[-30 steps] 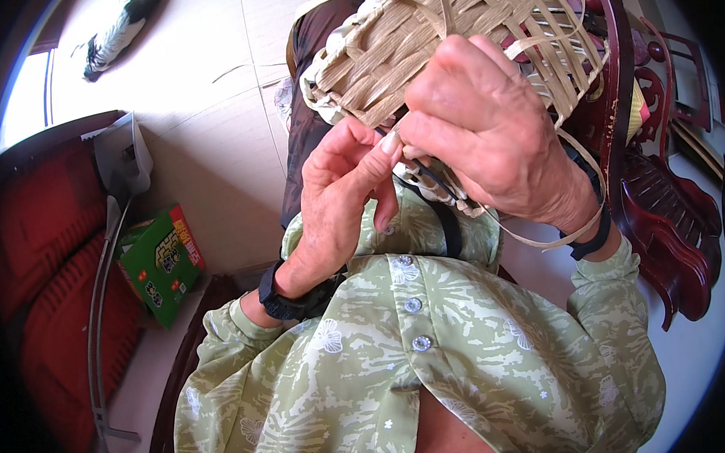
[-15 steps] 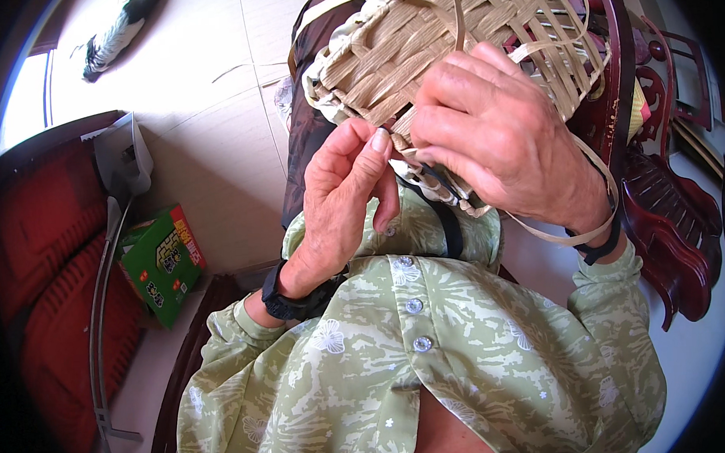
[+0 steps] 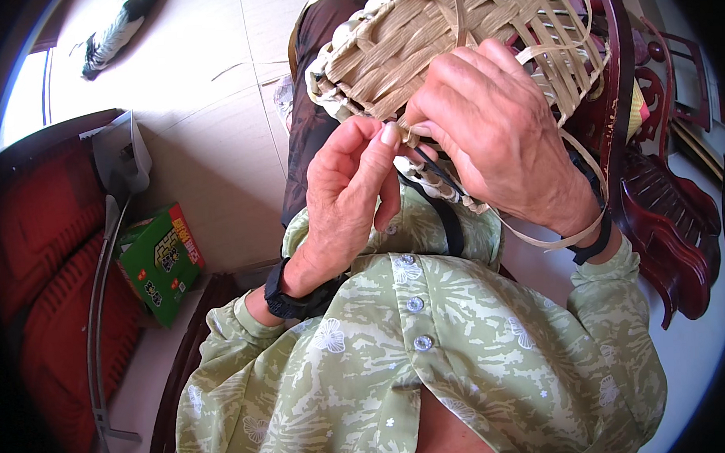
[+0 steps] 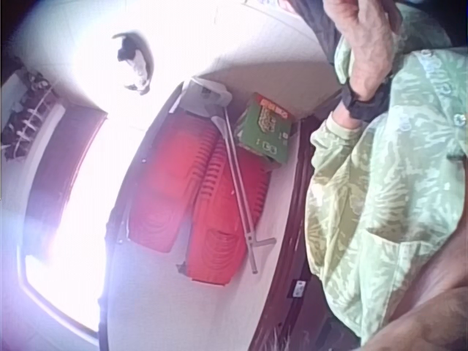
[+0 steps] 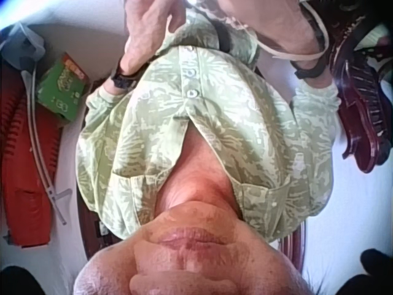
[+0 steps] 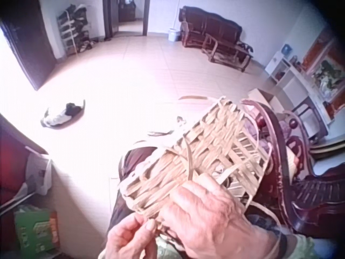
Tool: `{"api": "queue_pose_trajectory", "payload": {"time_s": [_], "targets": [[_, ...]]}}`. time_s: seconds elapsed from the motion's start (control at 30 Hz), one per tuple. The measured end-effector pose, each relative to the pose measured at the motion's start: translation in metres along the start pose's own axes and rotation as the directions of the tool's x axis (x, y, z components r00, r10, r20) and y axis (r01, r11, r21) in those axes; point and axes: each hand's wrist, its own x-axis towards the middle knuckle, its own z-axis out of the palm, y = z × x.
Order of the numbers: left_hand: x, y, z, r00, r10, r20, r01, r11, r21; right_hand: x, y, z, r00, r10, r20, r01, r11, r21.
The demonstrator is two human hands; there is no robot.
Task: The person weaves a basket by hand, threading strips of material through the frame and tucking the ends under existing weaves.
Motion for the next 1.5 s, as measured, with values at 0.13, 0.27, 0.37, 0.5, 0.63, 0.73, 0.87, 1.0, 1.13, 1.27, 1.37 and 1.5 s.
{"api": "queue_pose_trajectory", "payload": {"time_s": [0.13, 0.27, 0.37, 0.5, 0.63, 0.73, 0.87, 1.0, 1.13, 1.27, 1.37, 1.5], "targets": [[-0.001, -0.003, 0.003, 0.999, 0.027, -0.032, -0.029, 0.999, -0.040, 0.004, -0.002, -0.004, 0.993, 0.096, 0.067, -0.100, 0.994, 0.053], [-0.002, -0.002, 0.002, 0.998, 0.035, -0.042, -0.037, 0.999, -0.040, 0.007, -0.005, -0.003, 0.987, 0.133, 0.090, -0.140, 0.988, 0.068], [-0.002, -0.002, 0.003, 0.998, 0.019, -0.059, -0.021, 1.000, -0.022, 0.006, -0.004, -0.001, 0.987, 0.140, 0.073, -0.146, 0.985, 0.095], [0.001, -0.001, 0.001, 0.999, 0.004, -0.031, -0.004, 1.000, -0.020, 0.002, -0.002, 0.004, 0.988, 0.150, 0.039, -0.154, 0.977, 0.150], [0.003, 0.006, 0.006, 0.998, -0.008, -0.064, 0.010, 0.999, 0.042, 0.002, 0.000, 0.001, 0.983, 0.171, 0.070, -0.180, 0.969, 0.168], [0.000, 0.008, 0.009, 0.997, -0.005, -0.078, 0.011, 0.997, 0.078, 0.000, 0.007, -0.003, 0.986, 0.166, 0.027, -0.167, 0.949, 0.268], [0.001, 0.008, 0.011, 0.996, 0.004, -0.095, 0.003, 0.996, 0.084, -0.014, 0.018, -0.019, 0.975, 0.198, -0.105, -0.162, 0.946, 0.279], [0.001, 0.005, 0.014, 0.992, 0.005, -0.130, 0.006, 0.996, 0.086, -0.032, 0.028, -0.029, 0.978, 0.137, -0.159, -0.120, 0.986, 0.117], [-0.002, 0.005, 0.017, 0.987, 0.007, -0.161, 0.010, 0.995, 0.103, -0.037, 0.031, -0.031, 0.988, 0.083, -0.132, -0.075, 0.995, 0.062], [-0.003, 0.002, 0.016, 0.983, 0.029, -0.180, -0.006, 0.992, 0.127, -0.036, 0.030, -0.032, 0.995, 0.061, -0.083, -0.060, 0.998, 0.014], [-0.003, 0.001, 0.017, 0.981, 0.035, -0.189, -0.012, 0.993, 0.121, -0.032, 0.031, -0.028, 0.994, 0.051, -0.098, -0.053, 0.998, -0.016], [-0.005, 0.002, 0.018, 0.981, 0.046, -0.190, -0.013, 0.986, 0.167, -0.029, 0.029, -0.024, 0.987, 0.094, -0.129, -0.093, 0.995, 0.021]]}}
